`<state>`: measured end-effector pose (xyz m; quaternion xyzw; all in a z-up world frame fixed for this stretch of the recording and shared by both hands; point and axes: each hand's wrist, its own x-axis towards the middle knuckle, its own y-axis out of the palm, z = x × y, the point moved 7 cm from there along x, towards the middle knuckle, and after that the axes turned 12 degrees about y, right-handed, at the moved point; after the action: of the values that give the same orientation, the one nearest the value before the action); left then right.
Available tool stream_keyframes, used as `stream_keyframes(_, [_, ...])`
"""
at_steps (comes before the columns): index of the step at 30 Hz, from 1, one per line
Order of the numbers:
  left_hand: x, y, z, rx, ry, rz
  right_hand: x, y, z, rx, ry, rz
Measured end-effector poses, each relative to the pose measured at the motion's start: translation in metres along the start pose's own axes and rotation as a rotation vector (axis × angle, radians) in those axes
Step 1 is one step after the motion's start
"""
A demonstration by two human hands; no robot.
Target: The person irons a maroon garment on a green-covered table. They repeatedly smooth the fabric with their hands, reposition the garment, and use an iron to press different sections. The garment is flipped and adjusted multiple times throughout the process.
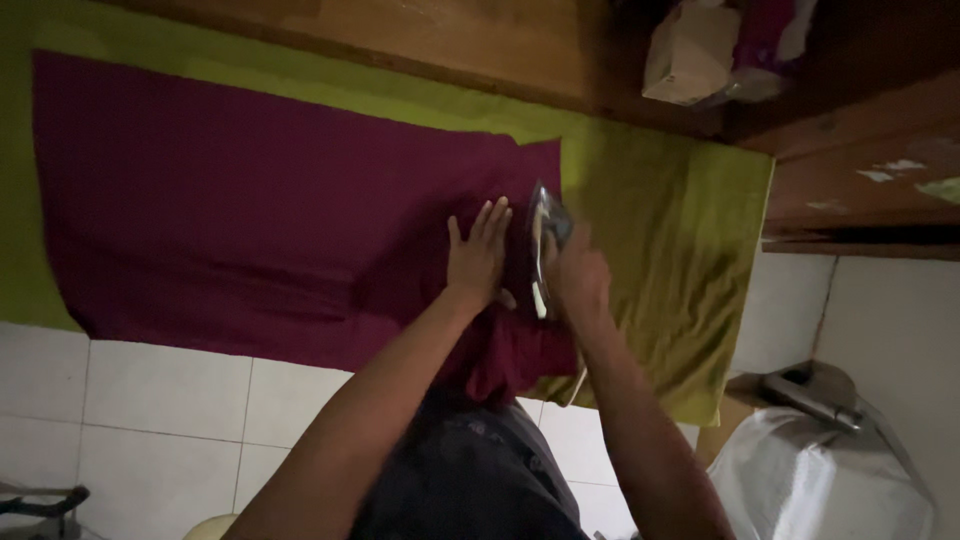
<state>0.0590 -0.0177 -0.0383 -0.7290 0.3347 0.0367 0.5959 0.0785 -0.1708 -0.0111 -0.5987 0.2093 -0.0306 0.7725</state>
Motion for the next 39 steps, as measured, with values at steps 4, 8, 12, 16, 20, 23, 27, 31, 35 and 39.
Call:
stream_keyframes(4, [0.003, 0.001, -0.002, 0.036, 0.001, 0.057, 0.041, -0.014, 0.037, 0.085, 0.156, 0.214])
stream_keyframes(8, [0.002, 0.001, -0.002, 0.087, -0.006, 0.036, 0.068, -0.028, 0.068, 0.042, 0.006, 0.082])
stream_keyframes(12, [0.003, 0.0, -0.002, 0.092, -0.009, 0.087, 0.071, -0.021, 0.063, 0.005, 0.02, 0.115])
stream_keyframes(16, [0.002, -0.002, -0.001, 0.037, -0.016, 0.059, 0.041, 0.001, 0.025, 0.042, 0.238, 0.333])
stream_keyframes(20, [0.005, -0.001, 0.0, -0.003, -0.016, 0.044, -0.001, 0.002, -0.01, 0.005, 0.106, 0.072])
stream_keyframes(23, [0.008, 0.01, 0.001, -0.024, -0.006, 0.039, -0.039, 0.003, -0.033, 0.02, 0.094, 0.052])
stream_keyframes(27, [0.02, 0.013, 0.005, 0.384, -0.023, -0.291, -0.091, -0.003, -0.058, 0.026, 0.112, 0.028])
stream_keyframes(31, [0.015, 0.028, 0.005, 0.018, 0.026, -0.058, -0.117, 0.004, -0.087, 0.134, 0.059, 0.118])
stream_keyframes(35, [0.007, 0.007, -0.003, 0.034, 0.029, 0.023, -0.138, 0.015, -0.118, -0.016, 0.041, 0.024])
stream_keyframes(39, [0.0, 0.0, -0.011, 0.076, 0.034, 0.044, -0.136, 0.007, -0.149, 0.027, 0.009, -0.111])
